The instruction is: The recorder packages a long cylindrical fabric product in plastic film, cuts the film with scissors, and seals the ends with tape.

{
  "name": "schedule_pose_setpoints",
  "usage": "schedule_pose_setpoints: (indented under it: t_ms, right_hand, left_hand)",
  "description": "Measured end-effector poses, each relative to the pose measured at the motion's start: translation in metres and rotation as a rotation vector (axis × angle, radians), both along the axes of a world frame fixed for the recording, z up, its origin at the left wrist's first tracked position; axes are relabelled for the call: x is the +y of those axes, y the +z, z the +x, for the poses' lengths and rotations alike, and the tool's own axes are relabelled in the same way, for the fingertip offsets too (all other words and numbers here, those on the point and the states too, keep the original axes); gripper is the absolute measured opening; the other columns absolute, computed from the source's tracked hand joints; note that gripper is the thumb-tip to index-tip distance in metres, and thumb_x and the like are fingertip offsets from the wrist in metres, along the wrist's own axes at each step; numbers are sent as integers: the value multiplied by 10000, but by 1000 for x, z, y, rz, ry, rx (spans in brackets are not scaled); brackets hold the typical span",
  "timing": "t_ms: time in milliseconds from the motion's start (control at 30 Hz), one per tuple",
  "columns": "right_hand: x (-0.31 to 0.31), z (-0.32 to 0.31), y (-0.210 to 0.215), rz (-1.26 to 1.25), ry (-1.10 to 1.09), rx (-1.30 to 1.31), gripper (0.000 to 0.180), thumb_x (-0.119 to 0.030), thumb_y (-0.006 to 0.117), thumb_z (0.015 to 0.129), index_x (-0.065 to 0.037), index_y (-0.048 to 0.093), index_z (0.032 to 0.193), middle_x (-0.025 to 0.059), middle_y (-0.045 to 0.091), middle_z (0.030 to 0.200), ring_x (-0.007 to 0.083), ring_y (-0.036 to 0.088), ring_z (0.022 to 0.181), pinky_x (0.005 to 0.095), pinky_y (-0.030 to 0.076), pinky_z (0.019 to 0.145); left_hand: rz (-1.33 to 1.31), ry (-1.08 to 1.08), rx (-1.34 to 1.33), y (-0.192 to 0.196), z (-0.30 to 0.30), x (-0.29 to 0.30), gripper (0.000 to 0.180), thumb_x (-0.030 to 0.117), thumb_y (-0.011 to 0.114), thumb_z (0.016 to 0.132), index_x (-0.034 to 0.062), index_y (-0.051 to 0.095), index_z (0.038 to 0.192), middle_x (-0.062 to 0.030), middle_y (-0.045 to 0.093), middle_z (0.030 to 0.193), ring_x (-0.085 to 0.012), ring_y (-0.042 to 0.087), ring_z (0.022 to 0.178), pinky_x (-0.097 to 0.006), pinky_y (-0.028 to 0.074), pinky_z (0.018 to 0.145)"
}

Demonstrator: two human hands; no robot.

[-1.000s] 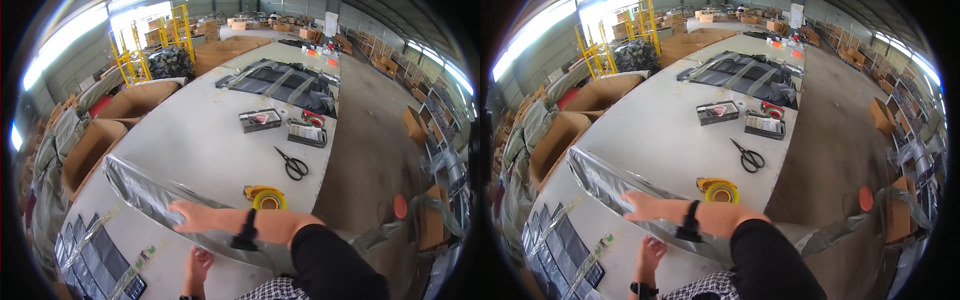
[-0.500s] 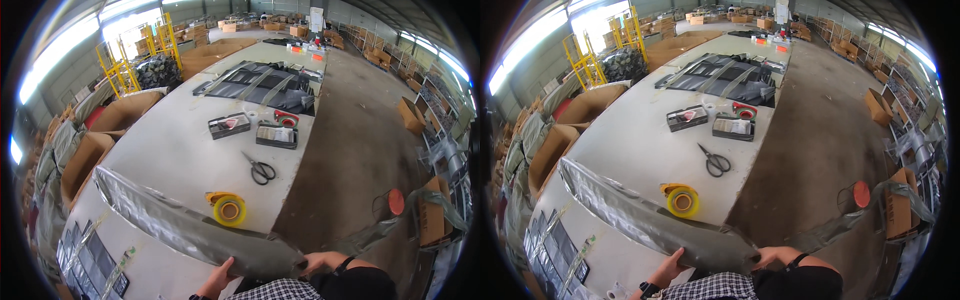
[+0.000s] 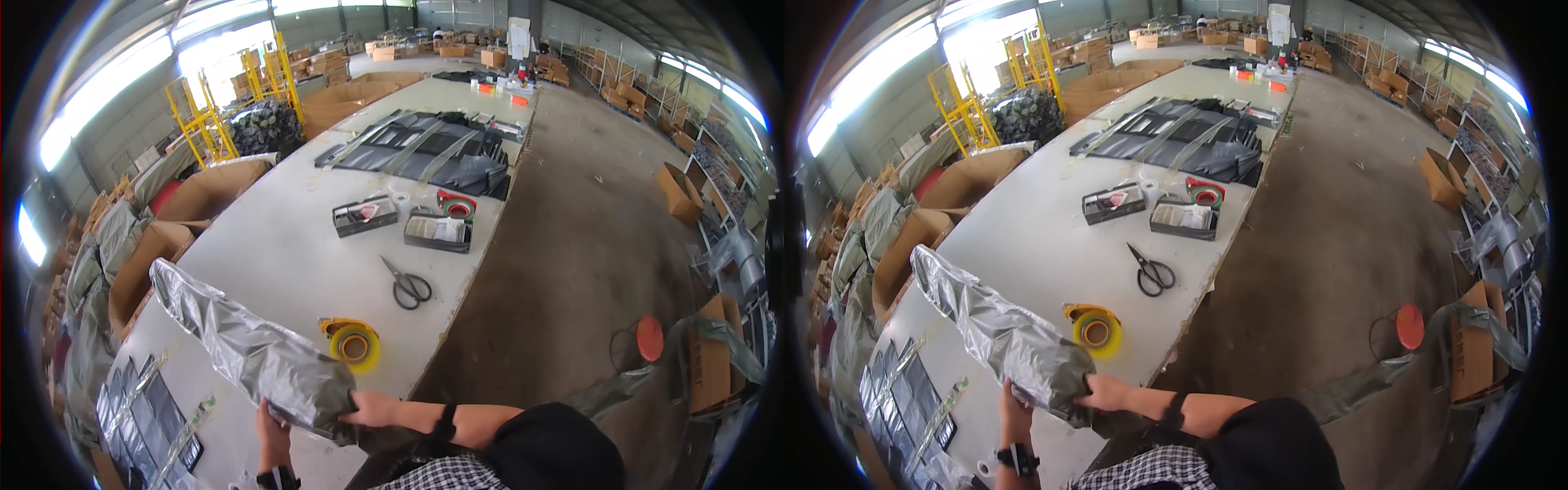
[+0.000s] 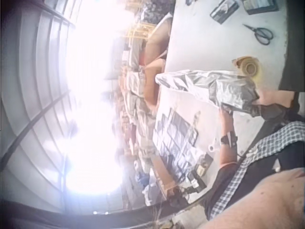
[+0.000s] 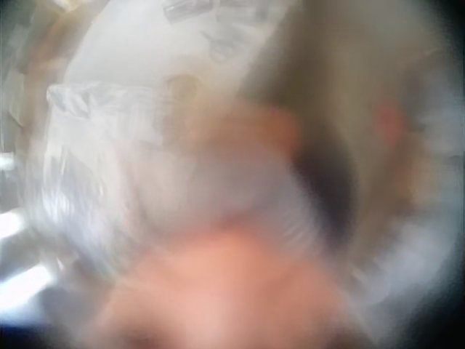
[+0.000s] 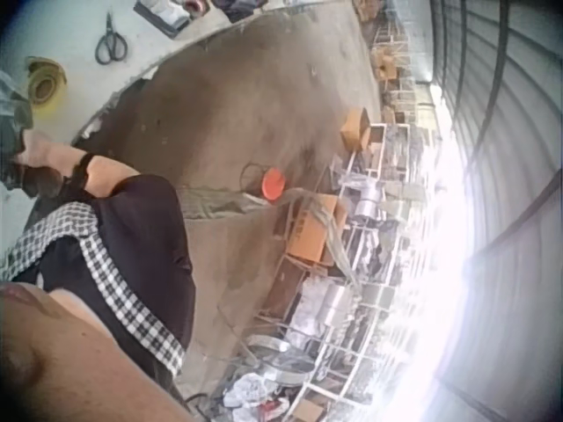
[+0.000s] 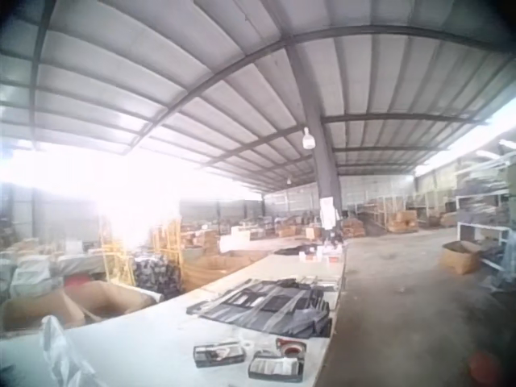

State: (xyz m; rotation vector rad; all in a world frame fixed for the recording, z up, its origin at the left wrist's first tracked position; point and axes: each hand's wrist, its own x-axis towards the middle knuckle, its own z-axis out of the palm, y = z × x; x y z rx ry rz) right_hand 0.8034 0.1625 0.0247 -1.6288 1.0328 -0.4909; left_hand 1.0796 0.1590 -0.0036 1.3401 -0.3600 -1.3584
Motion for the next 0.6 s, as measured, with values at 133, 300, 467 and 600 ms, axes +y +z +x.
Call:
schedule_pose_setpoints:
  t_ms: [133, 300, 467, 600]
  right_hand:
    - [12, -5, -8, 199, 140, 107, 440, -426, 640, 796, 5, 566, 838, 171, 600, 681, 282, 614, 646, 373, 475, 623]
    - [36, -62, -37, -45, 52, 183, 292, -326, 627, 774, -38, 593, 801, 167, 606, 755, 322, 600, 742, 410, 462, 682]
    - [42, -97, -12, -381, 20, 50, 148, -175, 603, 727, -59, 513, 750, 126, 518, 658, 322, 550, 659, 403, 443, 632]
    - [35, -139, -22, -410, 41, -14, 108, -105, 561, 752, -68, 460, 741, 110, 525, 659, 308, 554, 645, 400, 422, 581]
  left_hand:
    - [370, -313, 125, -18, -6, 65, 424, 413, 567, 854, 107, 469, 1130, -112, 555, 1060, -312, 556, 998, -526, 479, 830]
    - [242, -644, 302, -15, -65, 105, 503, 429, 474, 925, 75, 437, 1280, -165, 505, 1269, -368, 476, 1164, -544, 333, 1016]
    - [184, -617, 219, 14, -94, 100, 397, 315, 511, 928, 36, 461, 1205, -162, 545, 1140, -315, 536, 1088, -468, 451, 914]
    - [240, -441, -193, -4, -104, 107, 88, 140, 561, 839, 52, 562, 838, -55, 532, 700, -162, 552, 648, -318, 501, 684]
